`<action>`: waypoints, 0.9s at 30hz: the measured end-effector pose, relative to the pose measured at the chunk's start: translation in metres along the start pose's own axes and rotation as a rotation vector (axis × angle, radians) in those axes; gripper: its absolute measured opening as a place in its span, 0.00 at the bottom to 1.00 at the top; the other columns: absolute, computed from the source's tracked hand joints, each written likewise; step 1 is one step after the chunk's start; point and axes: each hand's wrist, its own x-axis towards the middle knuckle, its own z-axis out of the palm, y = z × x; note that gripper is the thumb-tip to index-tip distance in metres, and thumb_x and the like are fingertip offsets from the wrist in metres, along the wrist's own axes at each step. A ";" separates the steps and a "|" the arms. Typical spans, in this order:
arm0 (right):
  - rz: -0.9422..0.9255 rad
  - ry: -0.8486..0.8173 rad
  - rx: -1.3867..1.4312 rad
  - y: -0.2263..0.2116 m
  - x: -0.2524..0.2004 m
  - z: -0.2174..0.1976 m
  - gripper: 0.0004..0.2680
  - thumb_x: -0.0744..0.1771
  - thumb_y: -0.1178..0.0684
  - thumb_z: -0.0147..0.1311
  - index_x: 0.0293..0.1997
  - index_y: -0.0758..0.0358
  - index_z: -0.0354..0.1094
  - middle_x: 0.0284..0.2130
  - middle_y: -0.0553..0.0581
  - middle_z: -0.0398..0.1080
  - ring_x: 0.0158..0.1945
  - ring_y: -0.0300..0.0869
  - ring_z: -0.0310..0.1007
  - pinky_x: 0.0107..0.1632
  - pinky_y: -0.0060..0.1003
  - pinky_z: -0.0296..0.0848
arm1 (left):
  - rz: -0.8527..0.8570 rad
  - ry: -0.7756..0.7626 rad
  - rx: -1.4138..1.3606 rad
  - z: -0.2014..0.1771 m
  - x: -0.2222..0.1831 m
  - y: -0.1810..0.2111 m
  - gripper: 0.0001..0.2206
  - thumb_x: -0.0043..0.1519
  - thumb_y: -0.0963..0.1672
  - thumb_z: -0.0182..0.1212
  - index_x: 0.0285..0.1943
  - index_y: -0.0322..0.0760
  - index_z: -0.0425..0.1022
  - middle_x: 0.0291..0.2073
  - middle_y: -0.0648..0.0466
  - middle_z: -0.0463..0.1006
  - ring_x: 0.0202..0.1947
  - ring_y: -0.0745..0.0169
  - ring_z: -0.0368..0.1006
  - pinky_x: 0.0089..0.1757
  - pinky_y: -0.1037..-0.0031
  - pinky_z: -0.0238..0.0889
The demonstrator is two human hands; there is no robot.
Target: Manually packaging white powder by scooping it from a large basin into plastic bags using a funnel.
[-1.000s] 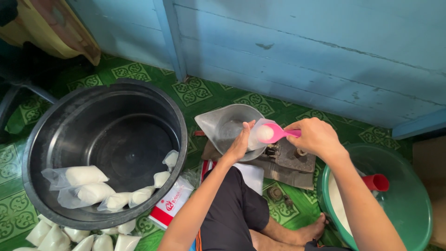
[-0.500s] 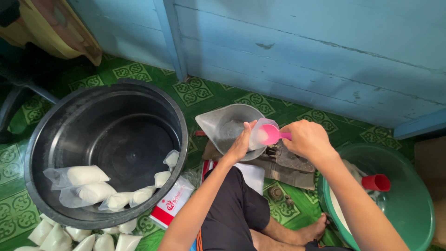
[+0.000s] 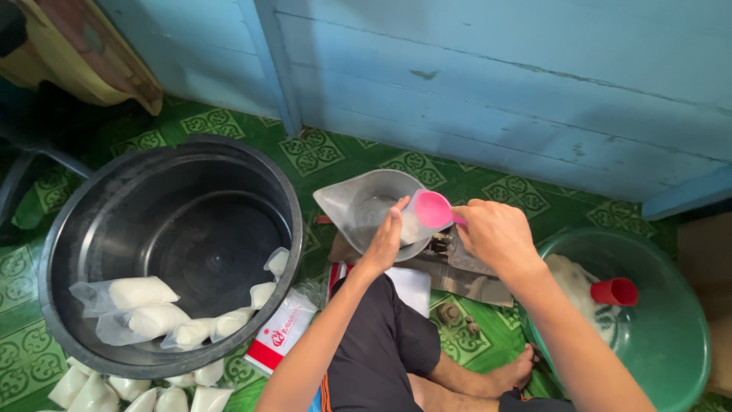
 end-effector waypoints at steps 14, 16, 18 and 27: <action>0.515 0.261 0.678 0.019 -0.093 -0.029 0.12 0.62 0.50 0.55 0.49 0.53 0.74 0.35 0.51 0.76 0.32 0.48 0.73 0.37 0.40 0.69 | 0.159 0.139 0.664 0.043 -0.162 -0.054 0.29 0.61 0.50 0.55 0.69 0.34 0.58 0.72 0.40 0.47 0.71 0.37 0.42 0.62 0.53 0.41; 0.588 0.258 0.735 0.029 -0.108 -0.015 0.12 0.62 0.51 0.56 0.48 0.55 0.74 0.35 0.53 0.76 0.33 0.48 0.74 0.39 0.39 0.70 | 0.135 0.133 0.843 0.044 -0.194 -0.104 0.33 0.57 0.52 0.58 0.68 0.32 0.57 0.70 0.35 0.46 0.68 0.32 0.44 0.57 0.50 0.44; 0.669 0.254 0.790 0.042 -0.125 0.007 0.11 0.62 0.52 0.57 0.48 0.57 0.75 0.36 0.55 0.77 0.34 0.47 0.74 0.40 0.38 0.71 | 0.118 0.120 1.020 0.045 -0.229 -0.172 0.37 0.53 0.54 0.62 0.67 0.29 0.56 0.68 0.29 0.45 0.65 0.28 0.45 0.53 0.47 0.48; 0.921 0.162 0.832 0.115 -0.221 0.175 0.18 0.62 0.55 0.49 0.59 0.62 0.67 0.51 0.62 0.72 0.53 0.56 0.71 0.53 0.43 0.68 | -0.250 0.244 1.480 0.044 -0.276 -0.276 0.51 0.41 0.64 0.56 0.76 0.56 0.41 0.76 0.39 0.37 0.68 0.23 0.48 0.54 0.40 0.56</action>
